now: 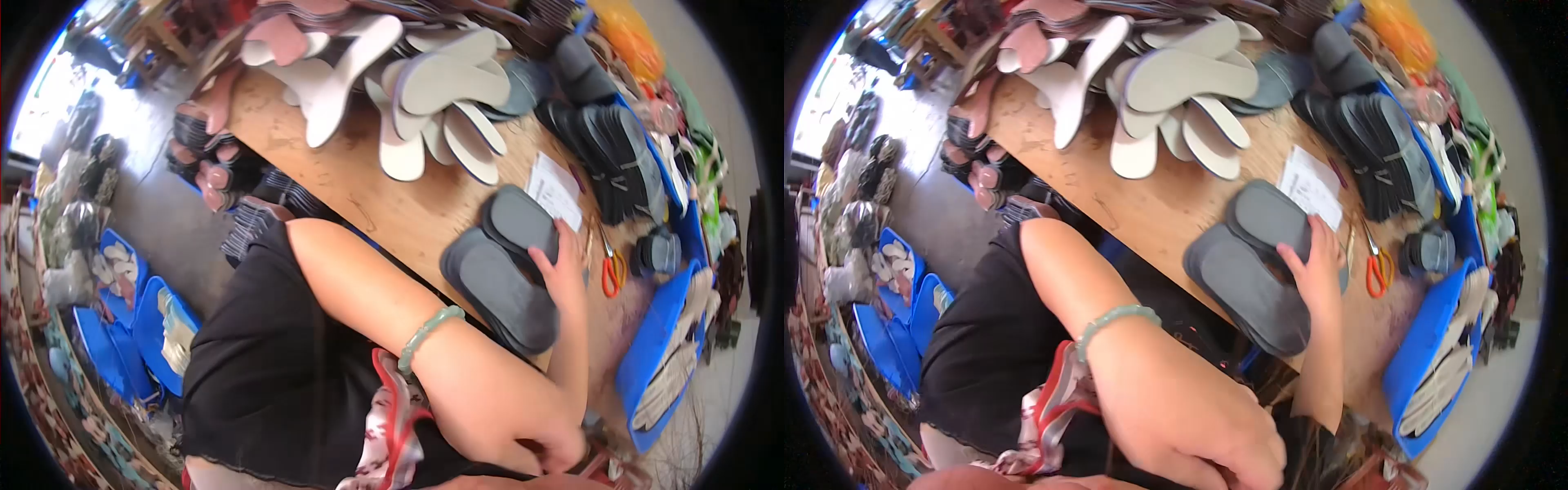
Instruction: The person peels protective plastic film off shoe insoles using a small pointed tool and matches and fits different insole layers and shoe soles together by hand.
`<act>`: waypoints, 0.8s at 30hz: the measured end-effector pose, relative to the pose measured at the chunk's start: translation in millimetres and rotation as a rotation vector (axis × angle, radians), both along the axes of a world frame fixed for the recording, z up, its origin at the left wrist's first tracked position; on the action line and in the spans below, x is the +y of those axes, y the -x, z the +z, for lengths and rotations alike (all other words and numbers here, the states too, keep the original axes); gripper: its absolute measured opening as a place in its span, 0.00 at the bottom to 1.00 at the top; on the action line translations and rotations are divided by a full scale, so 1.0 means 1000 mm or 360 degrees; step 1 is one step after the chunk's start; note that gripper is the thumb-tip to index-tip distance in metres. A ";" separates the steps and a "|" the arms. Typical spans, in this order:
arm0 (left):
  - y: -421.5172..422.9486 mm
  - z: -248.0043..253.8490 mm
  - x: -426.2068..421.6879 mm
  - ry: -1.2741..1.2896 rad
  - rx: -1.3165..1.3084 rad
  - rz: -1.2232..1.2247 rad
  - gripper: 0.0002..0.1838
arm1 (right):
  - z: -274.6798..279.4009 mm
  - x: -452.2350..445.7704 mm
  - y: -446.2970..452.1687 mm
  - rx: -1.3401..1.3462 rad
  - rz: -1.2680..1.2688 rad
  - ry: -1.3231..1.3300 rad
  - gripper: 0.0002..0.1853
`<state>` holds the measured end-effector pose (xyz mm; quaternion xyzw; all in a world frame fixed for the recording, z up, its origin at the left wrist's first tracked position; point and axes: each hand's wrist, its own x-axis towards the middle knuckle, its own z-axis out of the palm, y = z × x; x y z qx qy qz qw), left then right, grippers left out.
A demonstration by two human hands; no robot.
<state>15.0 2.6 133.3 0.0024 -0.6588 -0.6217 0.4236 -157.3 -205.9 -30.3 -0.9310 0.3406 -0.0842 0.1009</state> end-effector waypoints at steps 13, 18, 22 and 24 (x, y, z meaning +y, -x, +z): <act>-0.216 -0.088 0.012 -0.0162 -0.1608 0.3400 0.21 | 0.002 0.007 -0.007 -0.0040 -0.0128 -0.0026 0.52; -0.240 -0.133 0.003 0.0019 -0.1914 0.3323 0.34 | 0.006 0.009 -0.007 -0.0017 -0.0129 -0.0016 0.52; -0.264 -0.143 0.002 -0.0066 -0.1785 0.3221 0.32 | 0.013 0.017 0.001 -0.0273 -0.0066 -0.0039 0.48; -0.276 -0.150 0.000 -0.0287 -0.1502 0.3092 0.27 | 0.025 0.028 0.006 -0.0419 -0.0111 -0.0144 0.45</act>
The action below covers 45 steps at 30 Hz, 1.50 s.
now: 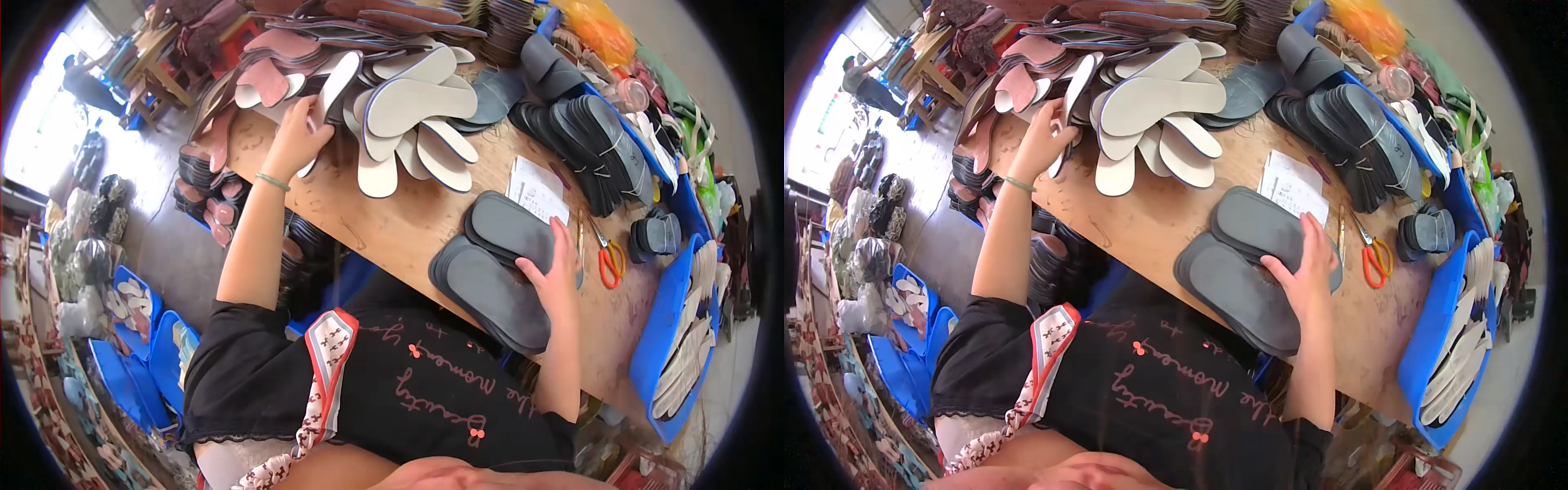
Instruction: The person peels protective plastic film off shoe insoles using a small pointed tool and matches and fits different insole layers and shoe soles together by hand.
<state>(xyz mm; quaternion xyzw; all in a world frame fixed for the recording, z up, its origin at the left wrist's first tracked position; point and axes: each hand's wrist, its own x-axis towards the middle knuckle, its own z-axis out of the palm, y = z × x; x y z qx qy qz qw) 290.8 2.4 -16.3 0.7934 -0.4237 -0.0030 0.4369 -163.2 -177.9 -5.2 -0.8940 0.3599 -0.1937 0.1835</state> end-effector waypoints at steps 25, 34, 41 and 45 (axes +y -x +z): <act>0.169 0.075 0.038 0.1857 0.1900 -0.1073 0.31 | 0.026 0.102 -0.015 -0.0470 0.0769 -0.1868 0.23; 0.269 0.036 -0.003 0.0358 0.1334 -0.1477 0.35 | -0.032 0.132 -0.016 -0.1019 0.0738 -0.1311 0.38; 0.243 0.127 0.006 -0.0538 0.0375 -0.1816 0.26 | -0.032 0.096 0.056 -0.2076 0.0071 -0.1101 0.31; 0.227 0.165 -0.001 0.0600 -0.0001 -0.2034 0.31 | -0.023 0.054 0.111 -0.2075 -0.0494 -0.0908 0.23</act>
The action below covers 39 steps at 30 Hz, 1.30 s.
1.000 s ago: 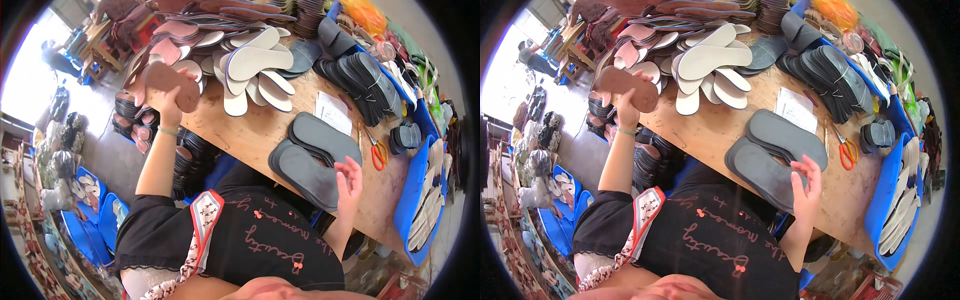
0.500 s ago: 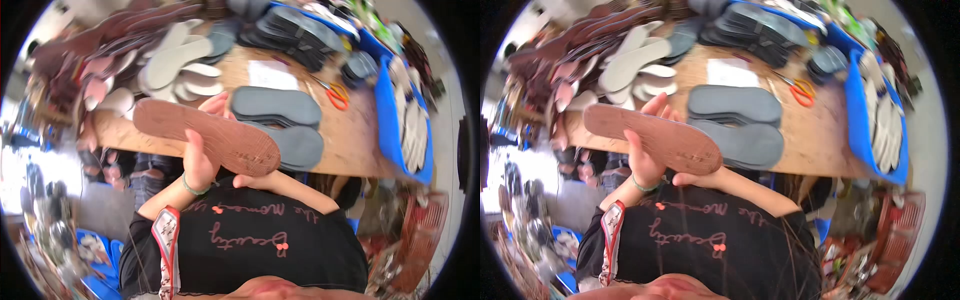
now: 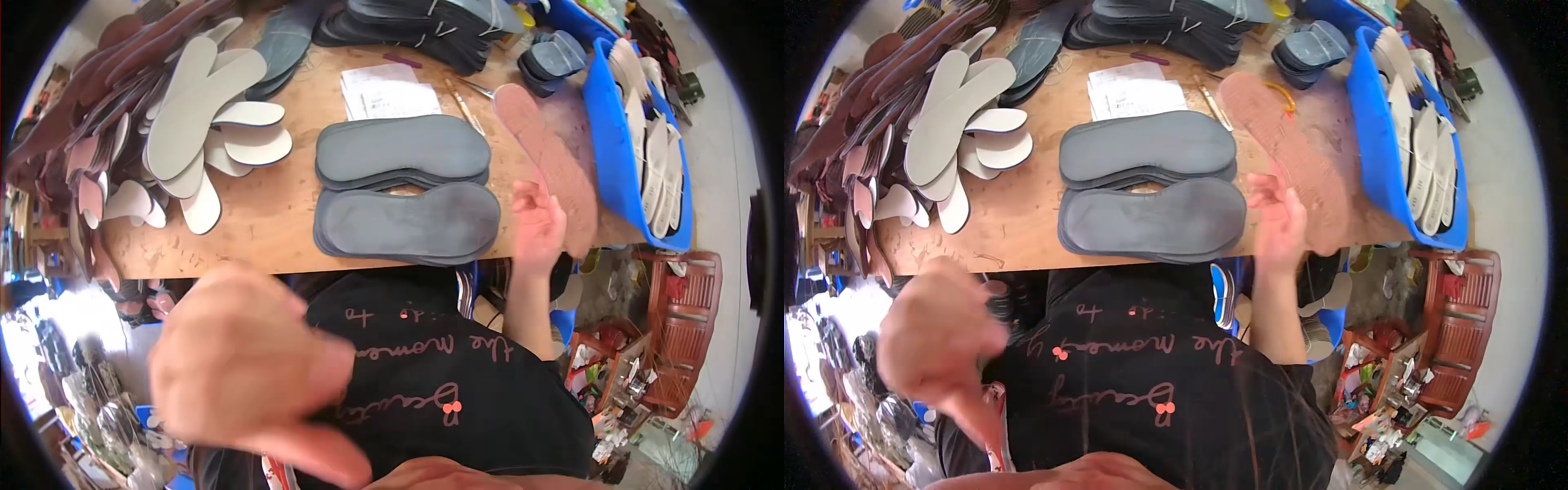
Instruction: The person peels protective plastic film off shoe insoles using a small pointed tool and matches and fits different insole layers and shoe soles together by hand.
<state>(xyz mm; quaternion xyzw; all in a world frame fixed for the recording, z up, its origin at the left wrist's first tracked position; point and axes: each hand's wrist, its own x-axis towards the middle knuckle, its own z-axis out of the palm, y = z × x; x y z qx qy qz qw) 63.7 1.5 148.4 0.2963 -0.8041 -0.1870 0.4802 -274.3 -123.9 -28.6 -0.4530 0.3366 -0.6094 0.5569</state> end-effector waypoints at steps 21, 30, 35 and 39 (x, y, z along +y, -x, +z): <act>-0.016 -0.062 -0.073 -0.0693 -0.0089 0.0351 0.15 | -0.007 -0.078 -0.073 0.0454 0.0637 -0.0418 0.19; 0.001 -0.188 -0.093 -0.0733 -0.0421 0.1056 0.27 | -0.014 -0.077 -0.058 0.0365 0.0676 -0.0547 0.27; -0.012 -0.191 -0.104 -0.0727 -0.0561 0.0967 0.25 | -0.025 -0.078 -0.048 -0.0058 0.0700 -0.0490 0.26; -0.015 -0.195 -0.100 -0.1100 -0.0010 0.0932 0.25 | -0.024 -0.068 -0.054 0.0170 0.0578 -0.0428 0.25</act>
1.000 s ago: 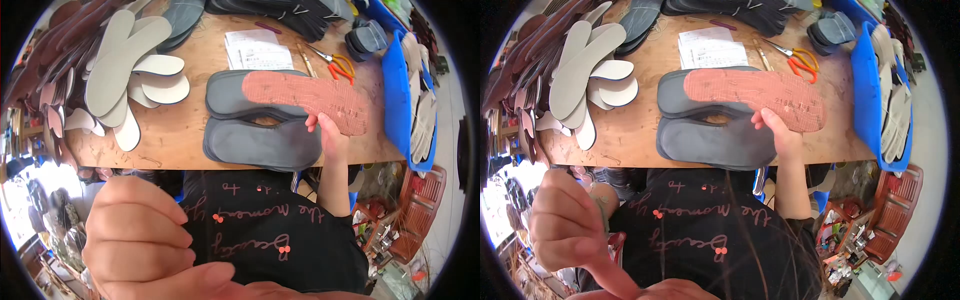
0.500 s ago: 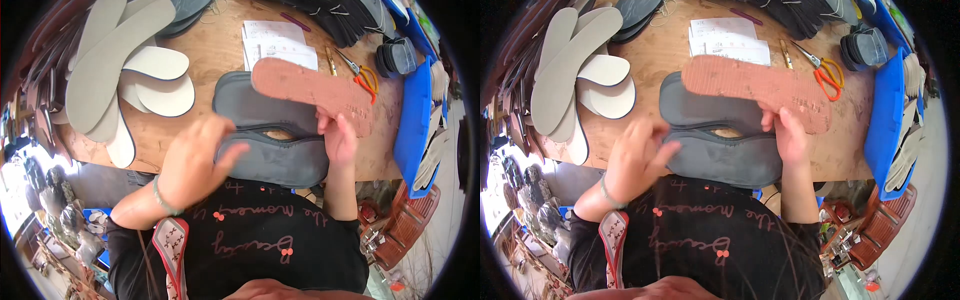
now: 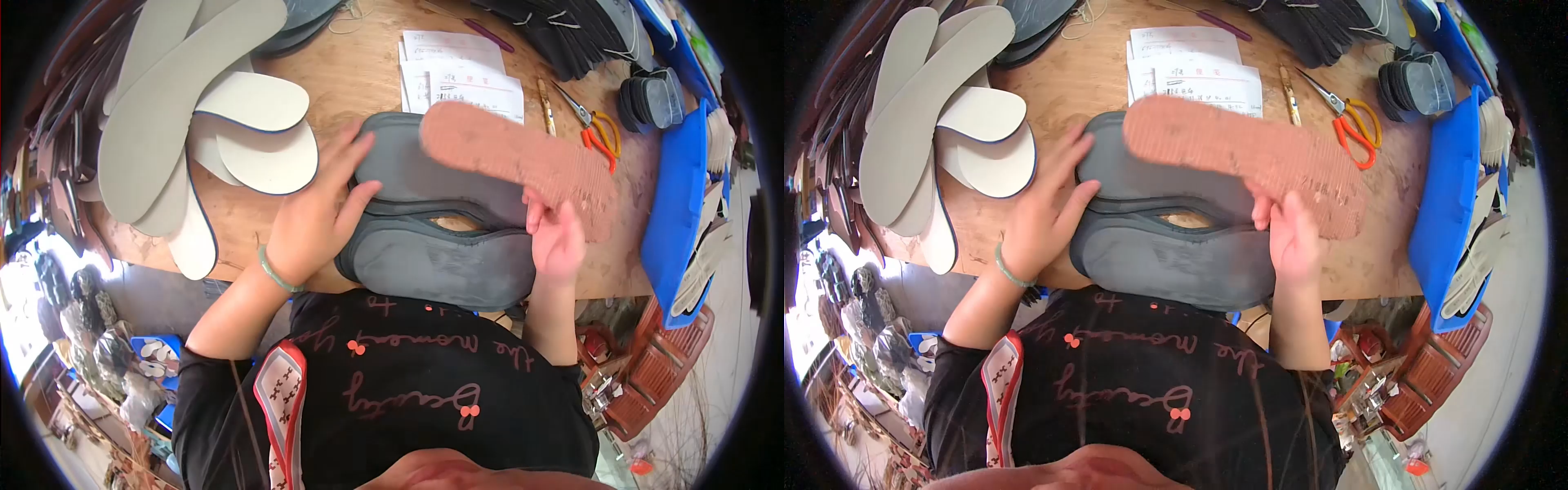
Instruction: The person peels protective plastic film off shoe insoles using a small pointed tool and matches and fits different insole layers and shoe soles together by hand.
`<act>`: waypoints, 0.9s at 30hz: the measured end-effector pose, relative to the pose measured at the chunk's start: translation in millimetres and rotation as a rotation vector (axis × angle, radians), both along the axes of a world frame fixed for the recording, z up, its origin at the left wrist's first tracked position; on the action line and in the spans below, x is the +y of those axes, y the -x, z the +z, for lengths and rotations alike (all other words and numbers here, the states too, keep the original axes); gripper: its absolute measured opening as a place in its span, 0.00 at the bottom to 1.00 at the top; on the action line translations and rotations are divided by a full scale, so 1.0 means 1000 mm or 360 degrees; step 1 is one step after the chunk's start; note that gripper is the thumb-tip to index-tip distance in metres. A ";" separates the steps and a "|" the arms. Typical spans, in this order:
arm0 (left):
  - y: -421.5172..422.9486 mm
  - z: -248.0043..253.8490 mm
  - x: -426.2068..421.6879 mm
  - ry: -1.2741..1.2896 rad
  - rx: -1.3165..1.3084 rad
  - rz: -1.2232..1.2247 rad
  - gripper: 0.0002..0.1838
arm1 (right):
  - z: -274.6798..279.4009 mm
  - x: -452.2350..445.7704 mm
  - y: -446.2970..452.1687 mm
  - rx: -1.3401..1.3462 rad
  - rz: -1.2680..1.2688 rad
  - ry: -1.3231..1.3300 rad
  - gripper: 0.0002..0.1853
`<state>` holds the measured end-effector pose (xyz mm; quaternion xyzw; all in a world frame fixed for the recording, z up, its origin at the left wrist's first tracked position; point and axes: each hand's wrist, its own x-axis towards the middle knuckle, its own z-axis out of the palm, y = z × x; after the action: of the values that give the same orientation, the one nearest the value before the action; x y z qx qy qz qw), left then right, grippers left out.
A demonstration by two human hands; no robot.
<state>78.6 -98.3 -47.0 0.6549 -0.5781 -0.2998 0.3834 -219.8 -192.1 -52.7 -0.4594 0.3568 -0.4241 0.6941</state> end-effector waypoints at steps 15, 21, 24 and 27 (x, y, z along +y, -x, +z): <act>-0.004 -0.011 0.002 0.0040 0.0069 0.0025 0.25 | 0.023 0.003 -0.034 0.0417 0.0142 -0.0058 0.13; -0.005 -0.008 0.001 0.0003 0.0064 -0.0019 0.26 | 0.027 0.003 -0.035 0.0461 0.0177 -0.0046 0.12; -0.006 -0.005 0.001 -0.0023 0.0066 -0.0038 0.28 | 0.028 0.003 -0.036 0.0508 0.0214 -0.0030 0.11; 0.002 0.007 0.008 -0.0105 -0.0095 -0.0016 0.31 | 0.029 0.004 -0.036 0.0530 0.0213 -0.0059 0.10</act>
<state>77.0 -90.3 -39.8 0.6728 -0.5823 -0.3011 0.3428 -183.8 -188.3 -23.8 -0.5331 0.4432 -0.2883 0.6605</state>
